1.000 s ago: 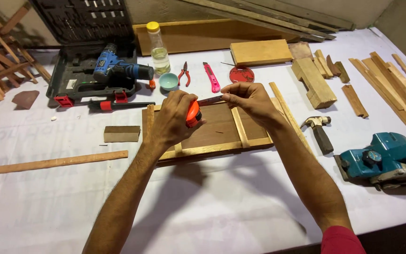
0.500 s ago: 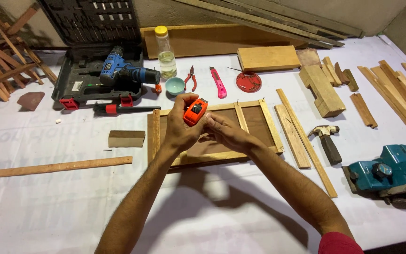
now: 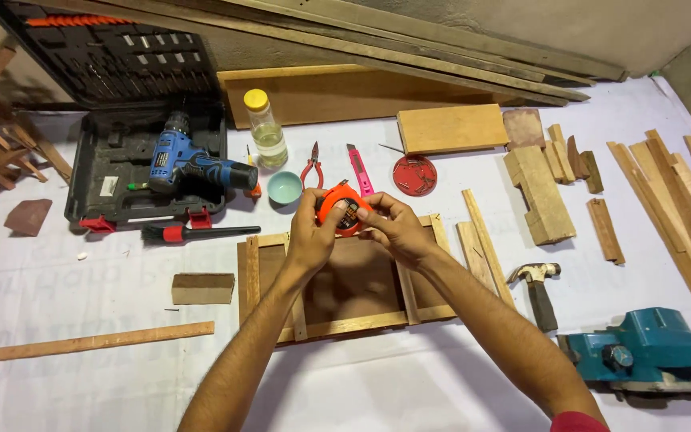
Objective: Measure, mark, and assemble small wooden frame components using various tools.
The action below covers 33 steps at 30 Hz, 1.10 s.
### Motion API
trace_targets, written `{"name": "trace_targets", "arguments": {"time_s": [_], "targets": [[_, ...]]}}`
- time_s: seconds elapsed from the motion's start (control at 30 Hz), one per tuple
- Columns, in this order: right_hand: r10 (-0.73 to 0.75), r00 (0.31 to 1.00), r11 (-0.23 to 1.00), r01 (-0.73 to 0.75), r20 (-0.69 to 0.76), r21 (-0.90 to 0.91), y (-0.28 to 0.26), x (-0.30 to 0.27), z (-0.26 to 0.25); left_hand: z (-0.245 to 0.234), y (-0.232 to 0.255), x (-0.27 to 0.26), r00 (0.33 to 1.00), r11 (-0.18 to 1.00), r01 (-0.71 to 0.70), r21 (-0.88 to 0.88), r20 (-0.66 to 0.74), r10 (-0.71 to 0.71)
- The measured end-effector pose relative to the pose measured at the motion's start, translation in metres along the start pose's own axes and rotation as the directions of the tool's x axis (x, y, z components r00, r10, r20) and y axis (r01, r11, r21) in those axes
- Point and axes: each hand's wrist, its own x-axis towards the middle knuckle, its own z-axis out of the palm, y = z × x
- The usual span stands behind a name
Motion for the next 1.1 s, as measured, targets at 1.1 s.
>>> {"name": "trace_targets", "arguments": {"time_s": [1.1], "targets": [[-0.045,0.998,0.861,0.055,0.032,-0.506,0.007,0.245,-0.086,-0.012,-0.093,0.158,0.953,0.443,-0.030,0.896,0.159,-0.258]]}}
